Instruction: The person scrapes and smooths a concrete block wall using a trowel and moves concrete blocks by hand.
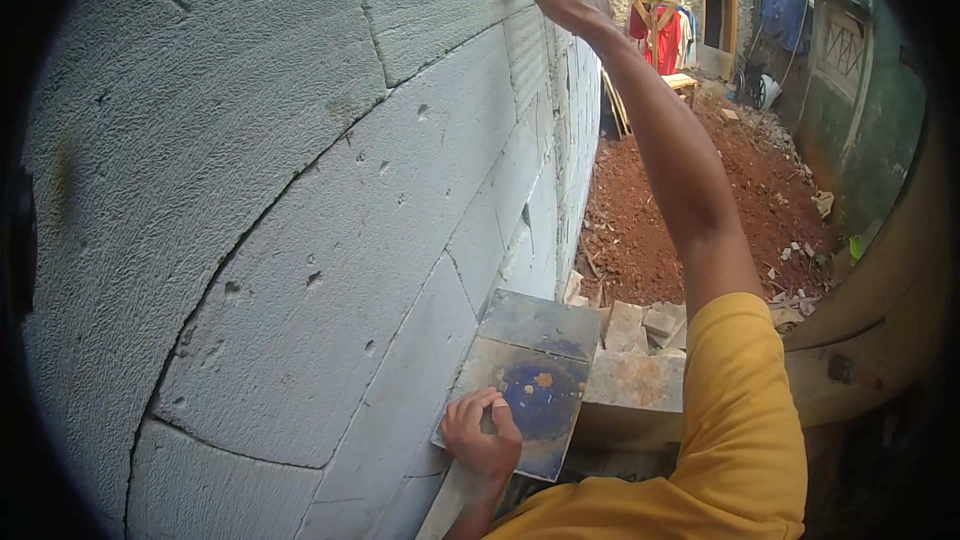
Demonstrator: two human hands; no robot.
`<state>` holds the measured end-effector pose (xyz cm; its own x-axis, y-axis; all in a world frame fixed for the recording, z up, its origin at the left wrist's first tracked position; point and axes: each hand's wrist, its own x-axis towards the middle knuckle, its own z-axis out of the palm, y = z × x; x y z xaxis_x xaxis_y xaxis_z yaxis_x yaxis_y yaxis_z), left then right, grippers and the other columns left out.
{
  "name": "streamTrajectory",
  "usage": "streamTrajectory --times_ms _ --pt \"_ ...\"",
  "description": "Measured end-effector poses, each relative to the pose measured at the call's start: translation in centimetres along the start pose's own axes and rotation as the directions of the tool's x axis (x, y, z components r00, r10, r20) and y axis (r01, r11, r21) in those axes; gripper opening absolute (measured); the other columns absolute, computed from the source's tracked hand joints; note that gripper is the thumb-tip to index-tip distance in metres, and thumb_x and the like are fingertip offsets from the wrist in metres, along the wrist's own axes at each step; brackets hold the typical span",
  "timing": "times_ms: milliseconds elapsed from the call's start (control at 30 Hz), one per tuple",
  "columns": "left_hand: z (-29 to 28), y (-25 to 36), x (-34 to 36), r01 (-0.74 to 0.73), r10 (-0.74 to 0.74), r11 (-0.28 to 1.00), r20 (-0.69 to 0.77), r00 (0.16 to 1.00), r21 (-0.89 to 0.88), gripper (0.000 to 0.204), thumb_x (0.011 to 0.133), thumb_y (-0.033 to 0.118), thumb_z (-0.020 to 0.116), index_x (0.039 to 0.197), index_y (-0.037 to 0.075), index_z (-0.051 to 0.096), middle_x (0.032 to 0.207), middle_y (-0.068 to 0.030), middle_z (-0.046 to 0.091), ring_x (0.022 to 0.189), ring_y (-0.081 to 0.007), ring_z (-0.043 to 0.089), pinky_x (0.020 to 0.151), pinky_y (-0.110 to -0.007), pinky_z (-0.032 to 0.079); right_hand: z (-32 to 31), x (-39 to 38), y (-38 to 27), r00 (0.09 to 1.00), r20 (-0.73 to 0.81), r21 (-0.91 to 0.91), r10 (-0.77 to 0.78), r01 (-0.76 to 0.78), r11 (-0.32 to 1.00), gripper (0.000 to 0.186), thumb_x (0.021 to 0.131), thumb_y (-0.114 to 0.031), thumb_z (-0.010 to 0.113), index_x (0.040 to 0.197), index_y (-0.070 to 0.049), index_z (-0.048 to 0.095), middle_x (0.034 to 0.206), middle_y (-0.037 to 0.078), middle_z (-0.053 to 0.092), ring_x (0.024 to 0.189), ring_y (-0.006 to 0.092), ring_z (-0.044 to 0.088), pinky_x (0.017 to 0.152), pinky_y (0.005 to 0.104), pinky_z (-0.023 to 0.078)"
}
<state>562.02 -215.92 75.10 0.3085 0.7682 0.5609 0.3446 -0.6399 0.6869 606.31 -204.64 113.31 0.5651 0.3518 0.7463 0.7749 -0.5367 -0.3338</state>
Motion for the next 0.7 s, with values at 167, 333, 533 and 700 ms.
streamTrajectory --times_ms 167,333,533,700 --pt "0.0 0.1 0.0 -0.022 0.022 1.0 0.002 1.0 -0.015 0.011 0.089 0.014 0.07 0.091 0.006 0.077 0.102 -0.0072 0.08 0.101 -0.0286 0.071 0.097 -0.043 0.05 -0.6 -1.0 0.4 0.986 0.121 0.559 0.115 -0.163 0.813 0.039 0.106 -0.032 0.058 0.076 -0.007 0.055 0.062 0.001 0.051 0.047 0.011 0.045 0.041 0.0329 0.037" --pt "-0.1 -0.1 0.0 -0.014 0.013 1.0 -0.013 1.0 -0.028 0.01 0.089 0.014 0.07 0.09 0.006 0.076 0.102 -0.0072 0.08 0.101 -0.0285 0.071 0.097 -0.043 0.05 -2.2 -1.6 1.9 0.989 0.015 0.492 0.146 -0.134 0.86 0.044 0.098 -0.032 0.062 0.065 -0.003 0.059 0.063 0.006 0.057 0.053 0.0186 0.056 0.05 0.0401 0.046" --pt "-0.1 -0.1 0.0 -0.013 0.013 0.999 -0.009 1.0 -0.032 0.01 0.089 0.013 0.07 0.088 0.005 0.075 0.102 -0.0078 0.08 0.1 -0.0288 0.071 0.097 -0.043 0.05 -1.9 -2.0 3.7 0.947 0.277 0.486 0.163 -0.284 0.826 0.044 0.098 -0.034 0.063 0.067 -0.003 0.058 0.062 0.005 0.055 0.051 0.0149 0.051 0.046 0.0353 0.039" --pt "0.0 -0.2 -0.1 0.002 -0.003 1.0 -0.025 1.0 -0.031 0.01 0.089 0.013 0.07 0.087 0.005 0.075 0.102 -0.0076 0.08 0.101 -0.029 0.071 0.097 -0.043 0.05 -1.8 -1.9 3.2 0.956 0.261 0.561 0.135 -0.265 0.784 0.046 0.1 -0.038 0.065 0.07 -0.003 0.059 0.063 0.007 0.054 0.048 0.0132 0.046 0.042 0.0335 0.033"
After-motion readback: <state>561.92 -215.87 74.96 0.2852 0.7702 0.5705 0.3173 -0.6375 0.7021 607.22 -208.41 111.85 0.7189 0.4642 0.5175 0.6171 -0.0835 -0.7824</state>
